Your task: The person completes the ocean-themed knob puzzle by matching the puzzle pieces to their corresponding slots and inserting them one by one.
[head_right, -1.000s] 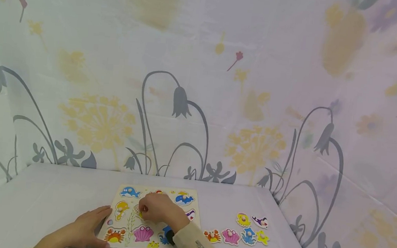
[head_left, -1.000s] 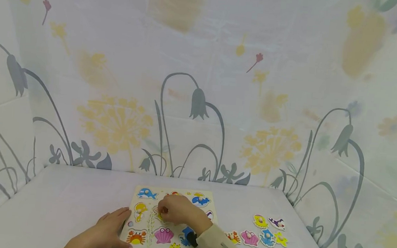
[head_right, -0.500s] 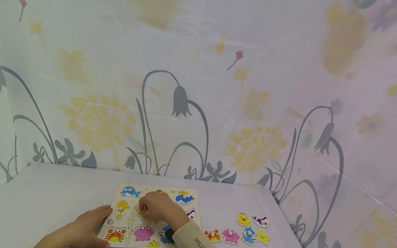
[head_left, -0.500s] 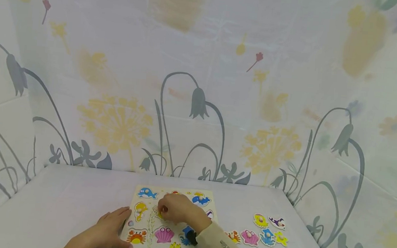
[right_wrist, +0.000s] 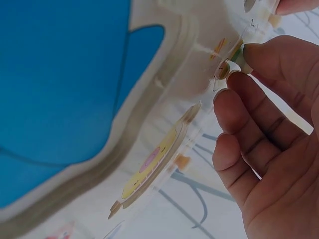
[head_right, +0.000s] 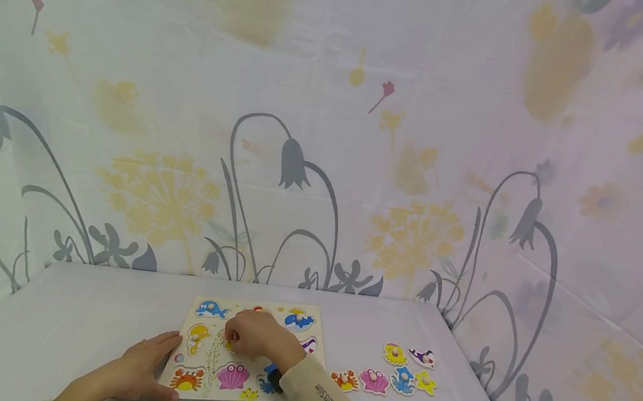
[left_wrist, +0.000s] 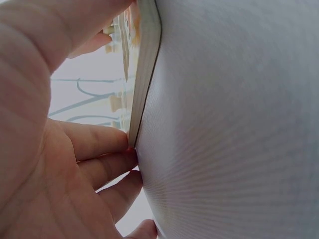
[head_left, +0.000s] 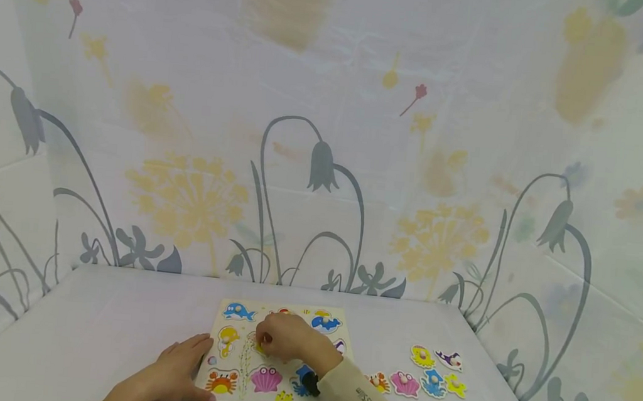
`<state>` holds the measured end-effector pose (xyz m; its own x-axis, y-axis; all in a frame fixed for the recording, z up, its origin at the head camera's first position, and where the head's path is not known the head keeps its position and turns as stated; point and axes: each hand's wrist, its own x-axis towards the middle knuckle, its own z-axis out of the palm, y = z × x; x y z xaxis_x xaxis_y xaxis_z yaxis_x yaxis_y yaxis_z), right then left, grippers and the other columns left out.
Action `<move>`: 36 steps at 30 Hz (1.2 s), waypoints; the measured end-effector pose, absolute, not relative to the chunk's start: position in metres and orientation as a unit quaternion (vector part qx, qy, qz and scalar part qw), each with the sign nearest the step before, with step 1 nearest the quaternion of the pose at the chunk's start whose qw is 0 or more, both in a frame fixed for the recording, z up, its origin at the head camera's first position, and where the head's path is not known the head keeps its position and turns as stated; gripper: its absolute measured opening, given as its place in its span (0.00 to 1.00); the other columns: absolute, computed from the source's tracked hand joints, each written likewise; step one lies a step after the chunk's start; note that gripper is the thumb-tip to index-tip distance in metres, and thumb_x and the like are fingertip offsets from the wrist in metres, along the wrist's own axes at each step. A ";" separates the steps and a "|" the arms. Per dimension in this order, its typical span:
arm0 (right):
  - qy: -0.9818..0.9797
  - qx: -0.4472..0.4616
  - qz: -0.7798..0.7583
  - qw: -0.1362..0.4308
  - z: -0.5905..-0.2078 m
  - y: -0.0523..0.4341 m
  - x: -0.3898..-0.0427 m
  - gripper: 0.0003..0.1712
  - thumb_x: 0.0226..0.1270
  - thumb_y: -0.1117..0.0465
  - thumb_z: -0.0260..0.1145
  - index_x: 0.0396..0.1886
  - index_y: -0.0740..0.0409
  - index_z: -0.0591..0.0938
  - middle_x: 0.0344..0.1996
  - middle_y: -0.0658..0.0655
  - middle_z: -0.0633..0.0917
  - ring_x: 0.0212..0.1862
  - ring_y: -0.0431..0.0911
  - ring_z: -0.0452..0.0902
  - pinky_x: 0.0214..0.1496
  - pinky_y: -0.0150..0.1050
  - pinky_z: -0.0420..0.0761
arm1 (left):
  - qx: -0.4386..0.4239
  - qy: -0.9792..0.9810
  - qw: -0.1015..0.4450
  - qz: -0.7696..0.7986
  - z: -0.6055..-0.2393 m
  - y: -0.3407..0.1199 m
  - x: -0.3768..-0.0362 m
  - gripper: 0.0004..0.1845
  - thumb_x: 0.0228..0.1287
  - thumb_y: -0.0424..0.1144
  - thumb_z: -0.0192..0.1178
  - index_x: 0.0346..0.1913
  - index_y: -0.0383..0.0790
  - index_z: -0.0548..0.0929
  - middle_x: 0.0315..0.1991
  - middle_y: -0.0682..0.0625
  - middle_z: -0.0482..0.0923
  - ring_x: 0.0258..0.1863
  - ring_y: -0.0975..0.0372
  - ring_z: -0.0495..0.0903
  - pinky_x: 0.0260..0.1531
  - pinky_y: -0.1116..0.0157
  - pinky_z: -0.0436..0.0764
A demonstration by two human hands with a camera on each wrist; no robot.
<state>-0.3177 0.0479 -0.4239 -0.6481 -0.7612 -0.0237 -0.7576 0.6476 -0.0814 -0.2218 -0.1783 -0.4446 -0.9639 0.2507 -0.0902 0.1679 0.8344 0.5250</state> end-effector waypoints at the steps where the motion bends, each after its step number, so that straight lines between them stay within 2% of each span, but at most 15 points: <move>1: 0.908 -0.417 -0.032 0.029 -0.424 0.048 -0.318 0.04 0.63 0.58 0.67 0.35 0.43 0.86 0.26 0.39 0.75 0.30 0.34 0.67 0.33 0.26 0.71 | 0.111 0.955 0.077 0.266 -0.444 -0.178 -0.222 0.58 0.31 0.60 0.78 0.65 0.28 0.67 0.66 0.32 0.62 0.67 0.39 0.59 0.62 0.33 0.51; 5: 0.911 -0.410 -0.035 0.033 -0.425 0.048 -0.318 0.04 0.63 0.57 0.67 0.35 0.42 0.85 0.26 0.39 0.74 0.30 0.34 0.67 0.34 0.26 0.72 | 0.110 0.954 0.079 0.267 -0.444 -0.178 -0.222 0.58 0.31 0.59 0.78 0.65 0.28 0.67 0.66 0.32 0.62 0.67 0.39 0.59 0.62 0.33 0.51; 15: 0.916 -0.395 -0.066 0.023 -0.413 0.069 -0.315 0.09 0.64 0.56 0.66 0.44 0.45 0.84 0.32 0.39 0.78 0.33 0.33 0.71 0.37 0.29 0.75 | 0.109 0.956 0.082 0.261 -0.444 -0.177 -0.223 0.59 0.31 0.60 0.78 0.65 0.28 0.67 0.66 0.32 0.62 0.66 0.38 0.59 0.62 0.33 0.51; 21: 0.919 -0.389 -0.064 -0.003 -0.405 0.097 -0.311 0.09 0.62 0.56 0.67 0.42 0.46 0.84 0.32 0.40 0.78 0.32 0.33 0.71 0.36 0.29 0.75 | 0.107 0.955 0.083 0.264 -0.445 -0.178 -0.223 0.59 0.30 0.61 0.78 0.65 0.28 0.67 0.66 0.32 0.61 0.66 0.37 0.58 0.62 0.33 0.50; 36: 0.946 -0.313 -0.084 -0.005 -0.409 0.194 -0.305 0.08 0.61 0.55 0.69 0.40 0.48 0.83 0.28 0.39 0.75 0.30 0.35 0.69 0.34 0.32 0.75 | 0.111 0.955 0.089 0.260 -0.445 -0.178 -0.224 0.58 0.32 0.60 0.78 0.65 0.27 0.66 0.67 0.31 0.60 0.66 0.37 0.58 0.62 0.32 0.50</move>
